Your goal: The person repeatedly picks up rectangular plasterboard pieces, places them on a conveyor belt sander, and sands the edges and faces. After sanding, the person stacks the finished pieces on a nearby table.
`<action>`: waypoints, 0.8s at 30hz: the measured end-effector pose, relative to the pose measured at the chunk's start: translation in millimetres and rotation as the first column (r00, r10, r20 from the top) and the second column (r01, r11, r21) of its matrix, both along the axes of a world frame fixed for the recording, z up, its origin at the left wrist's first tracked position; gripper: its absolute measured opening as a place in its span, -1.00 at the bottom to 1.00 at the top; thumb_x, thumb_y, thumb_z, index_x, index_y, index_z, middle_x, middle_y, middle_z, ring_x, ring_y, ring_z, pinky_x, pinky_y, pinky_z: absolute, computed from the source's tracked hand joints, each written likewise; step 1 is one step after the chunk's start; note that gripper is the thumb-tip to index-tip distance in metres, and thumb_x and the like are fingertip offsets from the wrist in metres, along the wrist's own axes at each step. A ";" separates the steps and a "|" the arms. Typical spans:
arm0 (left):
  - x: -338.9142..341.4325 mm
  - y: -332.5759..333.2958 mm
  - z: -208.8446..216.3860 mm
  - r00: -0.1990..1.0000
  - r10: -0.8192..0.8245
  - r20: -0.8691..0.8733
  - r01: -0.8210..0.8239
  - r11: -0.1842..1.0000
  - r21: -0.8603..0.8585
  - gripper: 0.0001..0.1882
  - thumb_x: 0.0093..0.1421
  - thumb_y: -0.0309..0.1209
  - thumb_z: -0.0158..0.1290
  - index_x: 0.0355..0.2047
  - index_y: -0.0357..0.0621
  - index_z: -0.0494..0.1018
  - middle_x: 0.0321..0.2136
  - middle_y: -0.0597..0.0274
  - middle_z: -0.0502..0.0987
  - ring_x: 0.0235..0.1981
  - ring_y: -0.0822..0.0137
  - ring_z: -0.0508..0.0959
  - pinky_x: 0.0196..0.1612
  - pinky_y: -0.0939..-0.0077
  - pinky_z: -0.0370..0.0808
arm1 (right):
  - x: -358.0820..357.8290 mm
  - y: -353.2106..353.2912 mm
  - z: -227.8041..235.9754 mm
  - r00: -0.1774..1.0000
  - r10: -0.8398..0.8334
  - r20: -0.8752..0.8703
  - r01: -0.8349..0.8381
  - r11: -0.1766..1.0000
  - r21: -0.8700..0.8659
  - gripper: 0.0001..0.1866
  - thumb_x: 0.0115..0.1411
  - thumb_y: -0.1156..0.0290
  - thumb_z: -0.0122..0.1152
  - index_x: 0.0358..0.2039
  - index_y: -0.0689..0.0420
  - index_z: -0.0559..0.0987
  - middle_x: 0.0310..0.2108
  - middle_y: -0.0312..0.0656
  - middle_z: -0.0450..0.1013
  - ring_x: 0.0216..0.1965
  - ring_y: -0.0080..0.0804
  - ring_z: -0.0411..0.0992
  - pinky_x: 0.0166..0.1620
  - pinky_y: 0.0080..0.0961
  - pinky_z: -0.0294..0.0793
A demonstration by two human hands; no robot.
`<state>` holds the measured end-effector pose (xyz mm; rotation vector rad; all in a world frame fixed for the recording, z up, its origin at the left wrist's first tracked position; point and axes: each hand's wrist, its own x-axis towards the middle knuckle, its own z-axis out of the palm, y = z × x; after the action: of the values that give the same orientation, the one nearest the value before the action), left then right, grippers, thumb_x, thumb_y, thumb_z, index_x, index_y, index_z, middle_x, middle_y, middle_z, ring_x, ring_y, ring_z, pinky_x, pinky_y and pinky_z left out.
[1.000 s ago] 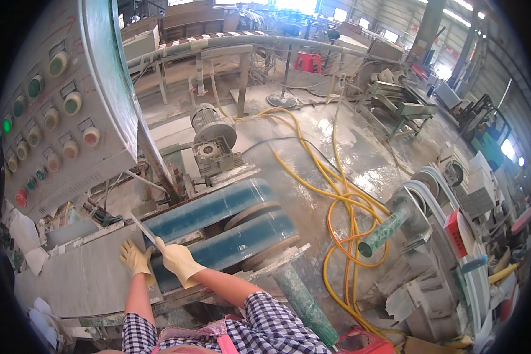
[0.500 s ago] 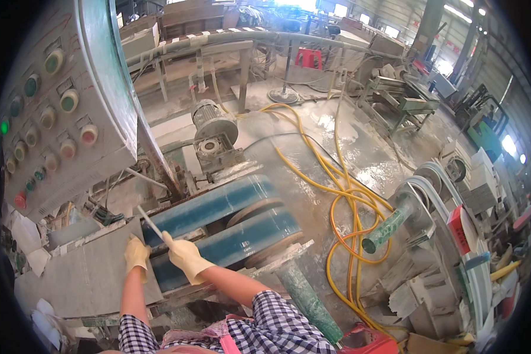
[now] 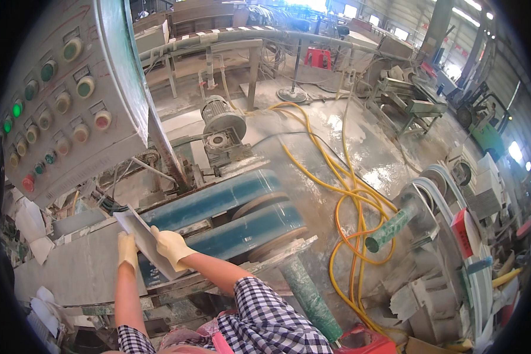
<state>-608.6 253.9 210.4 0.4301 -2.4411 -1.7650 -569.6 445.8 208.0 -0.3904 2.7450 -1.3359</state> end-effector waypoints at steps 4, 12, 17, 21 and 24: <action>-4.7 7.3 -2.2 0.990 -0.139 0.037 0.130 0.975 0.181 -0.63 0.35 -0.33 -0.12 -0.07 -0.49 0.42 -0.15 -0.18 0.55 -0.26 0.02 0.65 -0.24 0.20 0.67 | 8.0 3.7 14.0 0.998 0.040 -0.050 -0.039 0.999 0.028 -0.46 0.20 0.44 -0.01 0.23 0.07 0.27 -0.20 0.16 0.57 -0.15 0.21 0.53 -0.15 0.03 0.50; 1.7 -28.5 -13.5 0.967 0.030 0.252 0.207 0.478 -0.854 -0.15 0.11 -0.02 0.28 0.30 -0.14 0.26 0.33 0.01 0.29 0.37 -0.15 0.20 0.34 -0.09 0.20 | 13.8 -14.6 31.7 0.982 0.030 0.188 -0.081 0.961 0.266 -0.28 0.27 0.51 -0.11 0.45 0.11 0.02 -0.07 0.15 0.55 -0.11 0.08 0.58 -0.11 -0.07 0.57; -2.3 -28.9 -1.6 0.881 0.196 0.431 0.336 0.380 -0.861 0.10 0.02 0.02 0.36 0.41 -0.18 0.05 0.35 -0.03 0.18 0.31 -0.12 0.26 0.30 0.05 0.28 | 16.9 -13.6 30.9 0.985 0.006 0.172 -0.053 0.961 0.270 -0.28 0.27 0.55 -0.16 0.46 0.09 0.01 -0.10 0.14 0.56 -0.13 0.08 0.59 -0.12 -0.06 0.57; -14.9 -18.5 6.0 0.840 0.208 0.501 0.414 0.351 -0.840 0.16 0.01 0.02 0.37 0.42 -0.28 -0.01 0.31 -0.17 0.20 0.26 -0.12 0.32 0.25 0.12 0.38 | 19.3 -9.1 32.5 0.993 -0.030 0.110 0.002 0.970 0.244 -0.31 0.24 0.56 -0.07 0.40 0.19 0.10 -0.18 0.13 0.58 -0.18 0.10 0.59 -0.15 -0.05 0.57; -22.1 -12.8 -0.9 0.833 0.212 0.511 0.414 0.374 -0.830 0.11 0.02 -0.08 0.36 0.41 -0.27 -0.02 0.26 -0.21 0.24 0.23 -0.20 0.36 0.18 0.08 0.45 | 17.7 -5.1 33.7 0.981 -0.011 0.193 -0.028 0.979 0.200 -0.28 0.25 0.52 -0.10 0.43 0.04 0.05 -0.17 0.20 0.56 -0.13 0.16 0.56 -0.08 -0.01 0.52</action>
<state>-630.7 241.1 209.5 0.6730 -3.3673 0.1054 -551.9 440.7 241.7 -0.2440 2.6778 -1.0189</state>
